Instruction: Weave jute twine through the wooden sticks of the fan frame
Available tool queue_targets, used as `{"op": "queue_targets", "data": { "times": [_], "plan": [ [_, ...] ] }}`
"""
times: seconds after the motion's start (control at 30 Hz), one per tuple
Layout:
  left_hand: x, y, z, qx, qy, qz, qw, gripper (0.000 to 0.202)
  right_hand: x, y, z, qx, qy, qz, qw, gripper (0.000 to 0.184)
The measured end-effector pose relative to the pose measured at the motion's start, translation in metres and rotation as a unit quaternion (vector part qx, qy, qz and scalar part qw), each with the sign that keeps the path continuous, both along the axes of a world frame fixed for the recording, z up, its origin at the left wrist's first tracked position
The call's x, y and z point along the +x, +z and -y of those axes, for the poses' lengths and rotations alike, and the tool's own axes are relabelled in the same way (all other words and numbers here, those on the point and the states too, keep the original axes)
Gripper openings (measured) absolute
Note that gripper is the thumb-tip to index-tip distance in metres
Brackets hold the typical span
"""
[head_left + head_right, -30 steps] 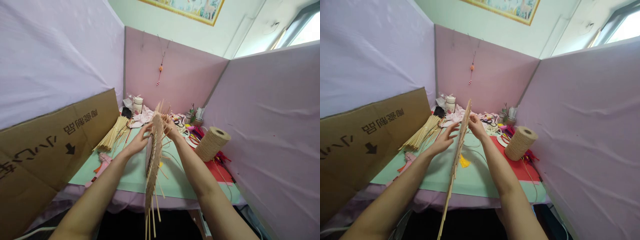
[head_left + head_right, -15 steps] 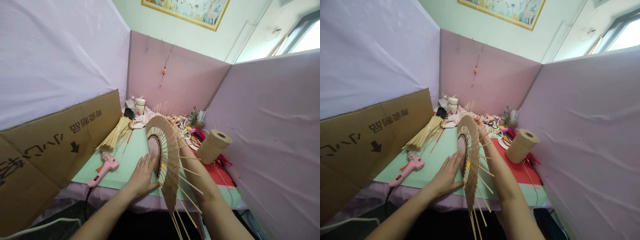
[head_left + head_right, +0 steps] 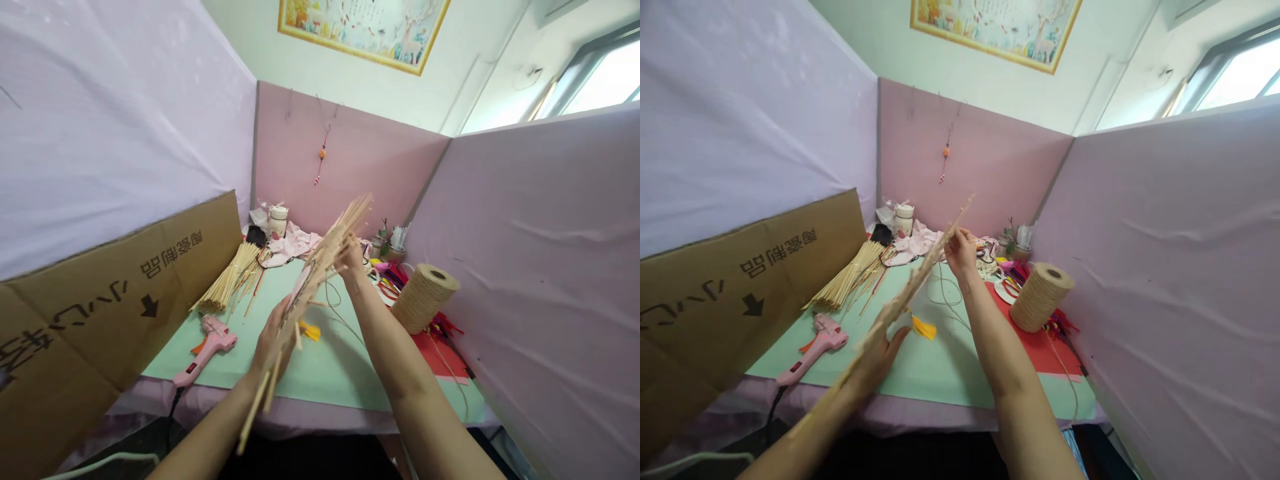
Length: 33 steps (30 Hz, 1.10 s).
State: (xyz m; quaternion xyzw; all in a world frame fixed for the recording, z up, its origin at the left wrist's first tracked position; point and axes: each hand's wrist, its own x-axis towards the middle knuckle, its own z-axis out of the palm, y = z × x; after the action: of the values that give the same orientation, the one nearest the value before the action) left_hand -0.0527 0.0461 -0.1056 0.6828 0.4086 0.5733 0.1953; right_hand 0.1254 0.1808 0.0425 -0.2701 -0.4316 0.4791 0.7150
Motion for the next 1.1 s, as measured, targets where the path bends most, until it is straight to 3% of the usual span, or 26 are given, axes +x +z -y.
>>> {"op": "queue_targets", "data": {
  "times": [0.1, 0.17, 0.23, 0.33, 0.43, 0.6, 0.8, 1.0, 1.1],
  "plan": [
    [0.009, 0.024, -0.023, -0.030, 0.102, 0.122, 0.987, 0.039, -0.003, 0.024, -0.008, 0.045, 0.020, -0.046, 0.998, 0.030],
    [0.015, 0.042, -0.041, -0.023, 0.127, 0.222, 0.966, 0.035, -0.004, 0.044, -0.011, 0.070, 0.033, -0.047, 0.996, 0.031],
    [0.021, 0.059, -0.058, -0.014, 0.083, 0.296, 0.951, 0.034, -0.003, 0.065, -0.013, 0.090, 0.037, -0.038, 0.995, 0.030],
    [0.031, 0.075, -0.076, -0.025, -0.028, 0.411, 0.911, 0.038, 0.005, 0.088, -0.012, 0.114, 0.041, -0.007, 0.993, 0.030],
    [0.039, 0.085, -0.082, -0.031, -0.084, 0.496, 0.864, 0.044, 0.023, 0.095, 0.000, 0.104, 0.017, 0.077, 0.991, 0.029],
    [0.029, 0.097, -0.083, -0.080, -0.153, 0.526, 0.833, 0.033, 0.071, 0.070, 0.060, 0.012, -0.032, 0.243, 0.969, 0.032],
    [0.008, 0.097, -0.096, -0.168, -0.228, 0.517, 0.807, 0.020, 0.147, 0.027, 0.185, -0.116, -0.080, 0.386, 0.911, 0.035],
    [0.012, 0.088, -0.107, -0.245, -0.294, 0.505, 0.774, 0.019, 0.224, -0.018, 0.324, -0.273, -0.034, 0.439, 0.855, 0.046],
    [0.015, 0.082, -0.116, -0.285, -0.320, 0.495, 0.756, 0.011, 0.243, -0.041, 0.360, -0.315, 0.000, 0.441, 0.840, 0.054]
  ]
}}
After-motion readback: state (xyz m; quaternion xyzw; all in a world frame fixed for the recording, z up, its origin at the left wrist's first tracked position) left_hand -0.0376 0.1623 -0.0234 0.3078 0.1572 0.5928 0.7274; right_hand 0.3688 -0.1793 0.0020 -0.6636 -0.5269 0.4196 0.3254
